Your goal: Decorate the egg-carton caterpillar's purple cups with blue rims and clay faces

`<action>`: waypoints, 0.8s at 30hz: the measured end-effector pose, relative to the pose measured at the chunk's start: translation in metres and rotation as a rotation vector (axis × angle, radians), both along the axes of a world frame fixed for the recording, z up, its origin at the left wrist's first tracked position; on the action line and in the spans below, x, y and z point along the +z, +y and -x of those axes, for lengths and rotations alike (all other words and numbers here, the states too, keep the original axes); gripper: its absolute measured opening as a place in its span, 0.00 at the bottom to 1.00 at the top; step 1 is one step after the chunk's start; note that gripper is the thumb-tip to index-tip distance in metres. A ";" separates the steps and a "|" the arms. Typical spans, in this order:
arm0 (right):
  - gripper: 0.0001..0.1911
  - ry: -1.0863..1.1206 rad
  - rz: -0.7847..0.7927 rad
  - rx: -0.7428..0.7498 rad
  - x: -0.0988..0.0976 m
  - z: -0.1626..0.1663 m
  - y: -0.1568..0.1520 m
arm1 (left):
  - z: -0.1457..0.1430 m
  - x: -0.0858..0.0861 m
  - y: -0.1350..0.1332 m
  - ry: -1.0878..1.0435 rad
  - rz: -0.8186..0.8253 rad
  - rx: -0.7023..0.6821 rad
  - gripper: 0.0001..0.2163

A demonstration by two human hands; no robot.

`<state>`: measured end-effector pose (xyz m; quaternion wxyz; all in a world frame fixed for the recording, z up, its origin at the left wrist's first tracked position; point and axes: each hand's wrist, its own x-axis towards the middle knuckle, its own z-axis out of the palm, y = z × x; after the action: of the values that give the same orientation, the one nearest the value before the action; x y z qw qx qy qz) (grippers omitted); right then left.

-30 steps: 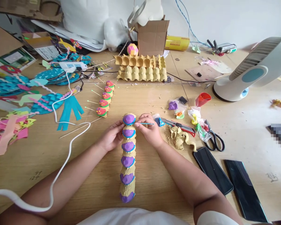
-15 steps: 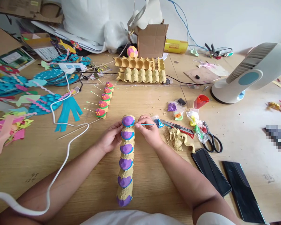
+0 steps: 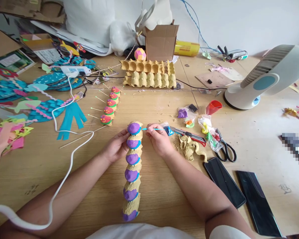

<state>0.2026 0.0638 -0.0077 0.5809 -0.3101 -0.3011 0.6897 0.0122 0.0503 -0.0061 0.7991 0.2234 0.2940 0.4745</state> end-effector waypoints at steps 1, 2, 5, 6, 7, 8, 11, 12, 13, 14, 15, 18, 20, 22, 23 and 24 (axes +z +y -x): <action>0.17 0.003 -0.007 0.014 0.000 0.000 0.000 | 0.000 0.000 0.000 -0.005 -0.002 -0.006 0.16; 0.16 0.006 -0.013 0.026 -0.001 0.001 0.000 | -0.001 0.000 0.000 -0.009 -0.004 -0.012 0.15; 0.15 0.025 -0.012 0.052 -0.001 0.002 0.000 | -0.002 0.000 0.000 -0.012 -0.006 -0.023 0.15; 0.15 0.028 -0.010 0.057 -0.001 0.003 0.000 | -0.002 0.000 0.000 -0.009 -0.005 -0.025 0.15; 0.14 0.028 -0.008 0.062 -0.001 0.003 0.000 | -0.002 0.000 0.000 -0.007 -0.003 -0.025 0.15; 0.14 0.028 -0.008 0.065 0.000 0.003 0.000 | -0.002 0.000 0.000 -0.005 -0.001 -0.024 0.16; 0.15 0.052 0.006 0.065 0.000 0.002 0.000 | -0.002 0.000 -0.001 0.000 0.003 -0.020 0.16; 0.15 0.066 0.019 0.063 0.000 0.002 0.000 | -0.002 0.000 -0.001 0.004 0.000 -0.021 0.16; 0.16 0.077 0.033 0.062 0.000 0.002 0.000 | -0.002 0.000 -0.001 0.009 -0.003 -0.023 0.16; 0.16 0.082 0.048 0.065 0.000 0.002 0.001 | -0.002 -0.001 -0.001 0.013 -0.009 -0.028 0.15; 0.17 0.083 0.062 0.070 -0.001 0.001 0.001 | -0.001 -0.001 -0.002 0.016 -0.016 -0.032 0.15; 0.17 0.079 0.093 0.090 -0.003 0.001 0.001 | -0.001 -0.001 -0.002 0.024 -0.029 -0.043 0.15; 0.17 0.094 0.105 0.096 -0.004 0.001 0.000 | 0.000 -0.002 -0.002 0.034 -0.030 -0.040 0.16; 0.17 0.102 0.112 0.105 -0.004 0.001 0.000 | -0.001 -0.003 -0.002 0.047 -0.025 -0.040 0.16; 0.18 0.101 0.115 0.113 -0.004 0.001 0.000 | -0.001 -0.003 -0.002 0.052 -0.022 -0.040 0.17; 0.18 0.097 0.118 0.124 -0.004 0.001 0.000 | -0.001 -0.002 -0.002 0.054 -0.018 -0.040 0.17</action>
<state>0.2012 0.0637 -0.0114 0.5318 -0.2907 -0.2502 0.7551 0.0137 0.0485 -0.0085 0.7980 0.2492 0.3068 0.4549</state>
